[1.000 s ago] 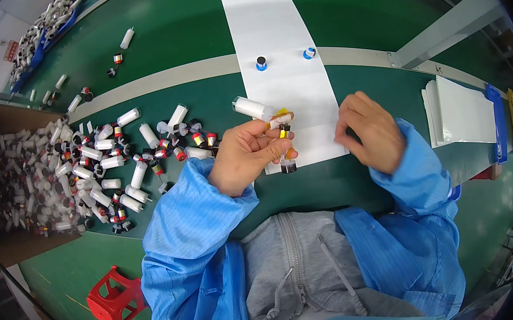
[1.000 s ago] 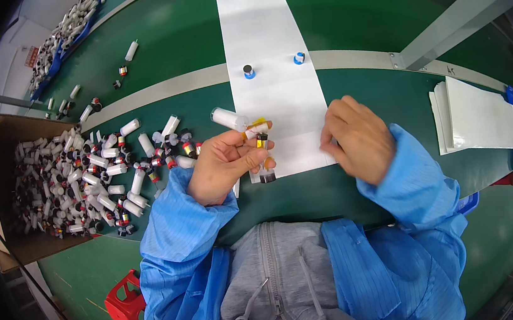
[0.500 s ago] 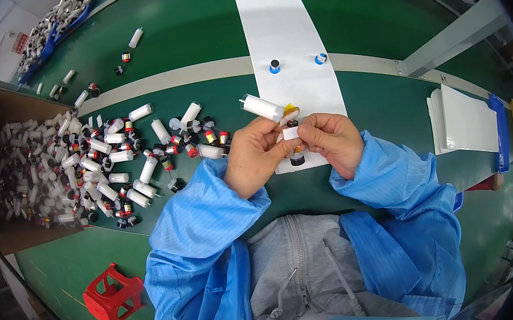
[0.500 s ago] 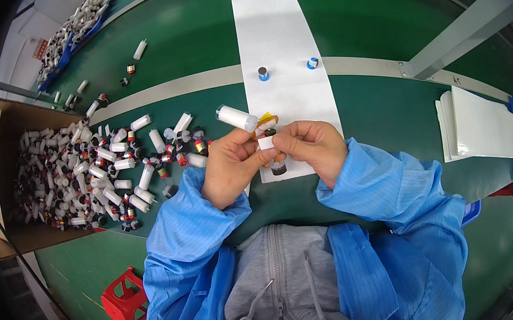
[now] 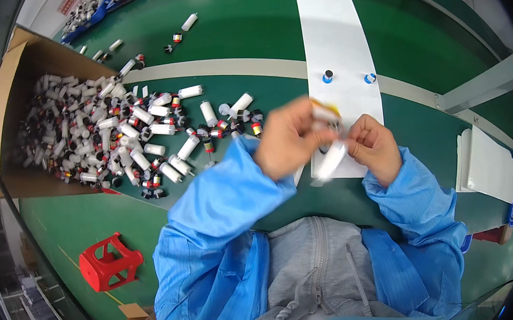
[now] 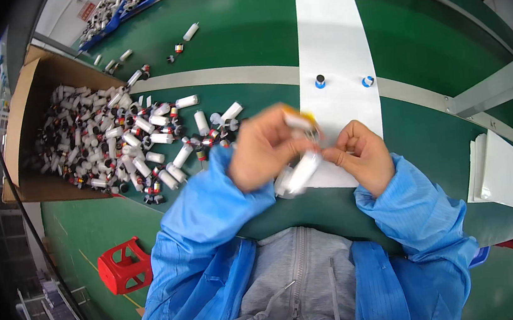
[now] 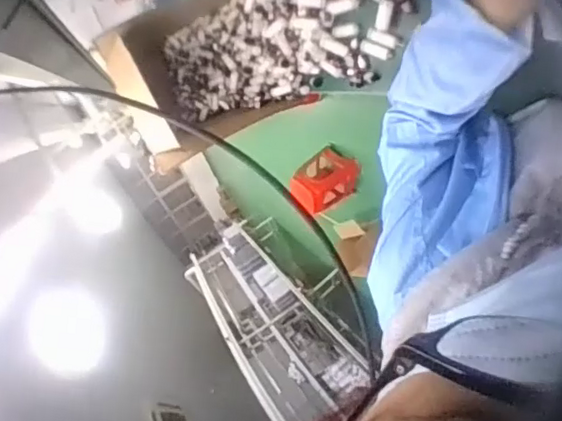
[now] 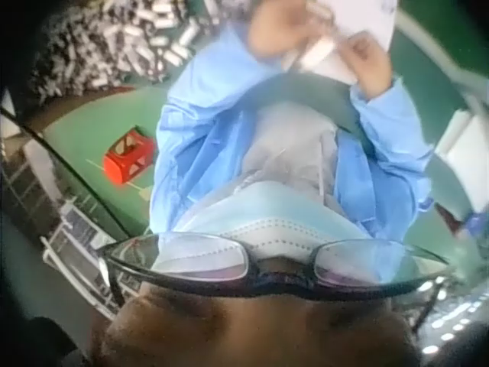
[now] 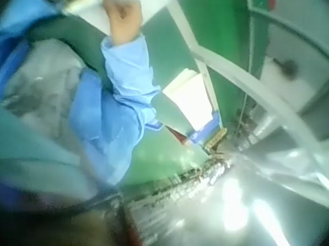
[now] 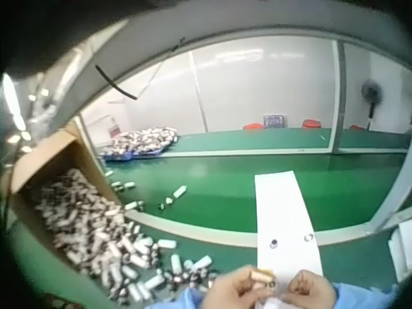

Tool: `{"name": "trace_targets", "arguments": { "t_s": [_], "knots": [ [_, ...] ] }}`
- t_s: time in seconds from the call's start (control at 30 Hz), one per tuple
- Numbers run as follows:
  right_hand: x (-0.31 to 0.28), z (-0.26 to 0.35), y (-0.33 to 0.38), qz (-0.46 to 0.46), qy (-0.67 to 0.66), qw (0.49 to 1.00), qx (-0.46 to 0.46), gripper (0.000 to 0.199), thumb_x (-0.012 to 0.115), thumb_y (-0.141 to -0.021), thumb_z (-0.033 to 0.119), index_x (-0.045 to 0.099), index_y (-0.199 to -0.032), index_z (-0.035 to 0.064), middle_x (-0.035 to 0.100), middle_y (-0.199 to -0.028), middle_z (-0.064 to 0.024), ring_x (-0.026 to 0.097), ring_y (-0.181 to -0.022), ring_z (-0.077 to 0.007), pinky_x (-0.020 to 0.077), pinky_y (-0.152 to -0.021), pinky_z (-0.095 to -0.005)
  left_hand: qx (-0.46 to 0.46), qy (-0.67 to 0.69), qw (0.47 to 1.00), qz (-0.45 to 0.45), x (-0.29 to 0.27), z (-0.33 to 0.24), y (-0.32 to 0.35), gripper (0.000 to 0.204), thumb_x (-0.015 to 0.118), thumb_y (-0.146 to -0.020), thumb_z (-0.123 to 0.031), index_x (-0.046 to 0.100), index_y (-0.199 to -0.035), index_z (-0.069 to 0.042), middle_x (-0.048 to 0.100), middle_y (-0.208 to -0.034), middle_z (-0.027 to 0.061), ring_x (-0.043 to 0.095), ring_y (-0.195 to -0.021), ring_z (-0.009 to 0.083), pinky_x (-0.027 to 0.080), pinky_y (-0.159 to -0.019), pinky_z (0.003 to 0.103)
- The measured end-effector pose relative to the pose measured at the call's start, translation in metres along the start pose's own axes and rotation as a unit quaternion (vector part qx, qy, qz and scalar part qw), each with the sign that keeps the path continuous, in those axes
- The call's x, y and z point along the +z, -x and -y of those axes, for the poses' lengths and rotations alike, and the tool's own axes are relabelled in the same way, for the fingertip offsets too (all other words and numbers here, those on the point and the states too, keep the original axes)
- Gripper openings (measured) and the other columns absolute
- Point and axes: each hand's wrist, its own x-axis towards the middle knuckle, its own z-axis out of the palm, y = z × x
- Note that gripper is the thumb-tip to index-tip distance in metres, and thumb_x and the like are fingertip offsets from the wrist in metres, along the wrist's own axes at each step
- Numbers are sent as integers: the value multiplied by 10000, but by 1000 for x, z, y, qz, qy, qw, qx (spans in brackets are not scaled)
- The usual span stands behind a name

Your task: The person assembles small plastic components and circuit boards by hand at a workbench, using adhesive tape to join them.

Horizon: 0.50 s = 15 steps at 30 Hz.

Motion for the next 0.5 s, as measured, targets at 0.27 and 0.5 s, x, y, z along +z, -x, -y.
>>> {"name": "trace_targets", "arguments": {
  "t_s": [0.27,0.5],
  "knots": [
    [-1,-11,3,-12,52,998,-45,101,597,-921,17,541,-1004,6,583,-874,-12,543,-826,-49,440,-750,-194,184,-649,734,-75,-95,-49,-21,459,760,-725,-32,567,-1139,-82,553,-1134,131,551,-1040,356,448,-807,446],
    [-26,12,-5,-54,442,849,-286,262,670,-796,-14,590,-1043,25,581,-1056,-147,574,-995,-298,471,-886,-336,100,-685,710,131,-75,-22,25,295,562,-738,111,664,-984,-17,604,-1250,135,541,-1158,321,385,-1010,447]
  ]
}}
